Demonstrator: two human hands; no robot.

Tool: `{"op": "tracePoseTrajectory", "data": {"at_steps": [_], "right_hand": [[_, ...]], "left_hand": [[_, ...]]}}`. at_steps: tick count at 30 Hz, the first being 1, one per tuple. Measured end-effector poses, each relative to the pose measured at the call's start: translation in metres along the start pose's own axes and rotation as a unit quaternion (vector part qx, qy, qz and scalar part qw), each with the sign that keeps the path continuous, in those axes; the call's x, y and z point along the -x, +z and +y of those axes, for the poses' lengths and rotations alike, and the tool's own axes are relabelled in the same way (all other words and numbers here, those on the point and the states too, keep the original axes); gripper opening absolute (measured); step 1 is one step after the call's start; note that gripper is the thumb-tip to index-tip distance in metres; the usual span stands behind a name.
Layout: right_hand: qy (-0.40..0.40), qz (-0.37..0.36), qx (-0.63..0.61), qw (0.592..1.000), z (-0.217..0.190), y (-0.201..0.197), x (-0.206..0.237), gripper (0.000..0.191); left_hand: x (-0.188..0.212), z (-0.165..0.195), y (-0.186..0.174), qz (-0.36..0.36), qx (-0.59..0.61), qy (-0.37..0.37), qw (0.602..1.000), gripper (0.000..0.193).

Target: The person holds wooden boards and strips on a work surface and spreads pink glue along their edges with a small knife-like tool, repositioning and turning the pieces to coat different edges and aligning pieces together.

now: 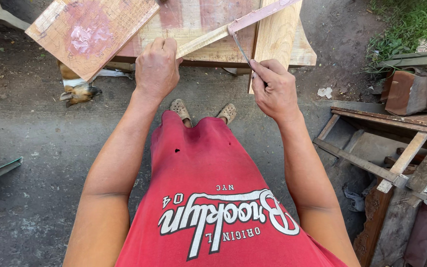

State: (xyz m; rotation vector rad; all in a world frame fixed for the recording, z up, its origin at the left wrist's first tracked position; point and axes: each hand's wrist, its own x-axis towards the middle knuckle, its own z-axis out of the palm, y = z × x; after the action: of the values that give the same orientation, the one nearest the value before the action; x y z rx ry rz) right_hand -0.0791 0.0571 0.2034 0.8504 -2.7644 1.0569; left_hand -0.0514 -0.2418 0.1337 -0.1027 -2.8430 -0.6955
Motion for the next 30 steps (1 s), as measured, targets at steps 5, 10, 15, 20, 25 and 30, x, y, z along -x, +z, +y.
{"op": "tracePoseTrajectory", "data": {"at_steps": [5,10,15,20,25,30], "right_hand": [[0.054,0.046,-0.084,0.994,0.007,0.015,0.004,0.035],[0.026,0.063,0.039,0.997,0.015,0.039,0.001,0.040],[0.042,0.095,0.168,0.980,0.028,-0.002,0.009,0.036],[0.049,0.116,0.081,0.989,0.036,-0.023,-0.004,0.025],[0.042,0.067,0.052,0.996,0.035,-0.008,-0.023,0.020],[0.019,-0.001,0.036,0.999,0.009,0.007,-0.012,0.023]], "left_hand": [[-0.004,-0.003,0.005,0.005,-0.005,-0.006,1.000,0.029],[-0.008,-0.005,0.008,-0.006,-0.002,-0.014,1.000,0.033],[-0.010,-0.004,0.011,-0.008,-0.002,-0.020,1.000,0.033],[-0.009,-0.002,0.012,0.005,0.005,-0.005,1.000,0.032],[-0.010,-0.001,0.014,0.001,0.009,-0.004,1.000,0.029],[-0.009,-0.001,0.019,0.008,0.000,-0.002,1.000,0.028]]}}
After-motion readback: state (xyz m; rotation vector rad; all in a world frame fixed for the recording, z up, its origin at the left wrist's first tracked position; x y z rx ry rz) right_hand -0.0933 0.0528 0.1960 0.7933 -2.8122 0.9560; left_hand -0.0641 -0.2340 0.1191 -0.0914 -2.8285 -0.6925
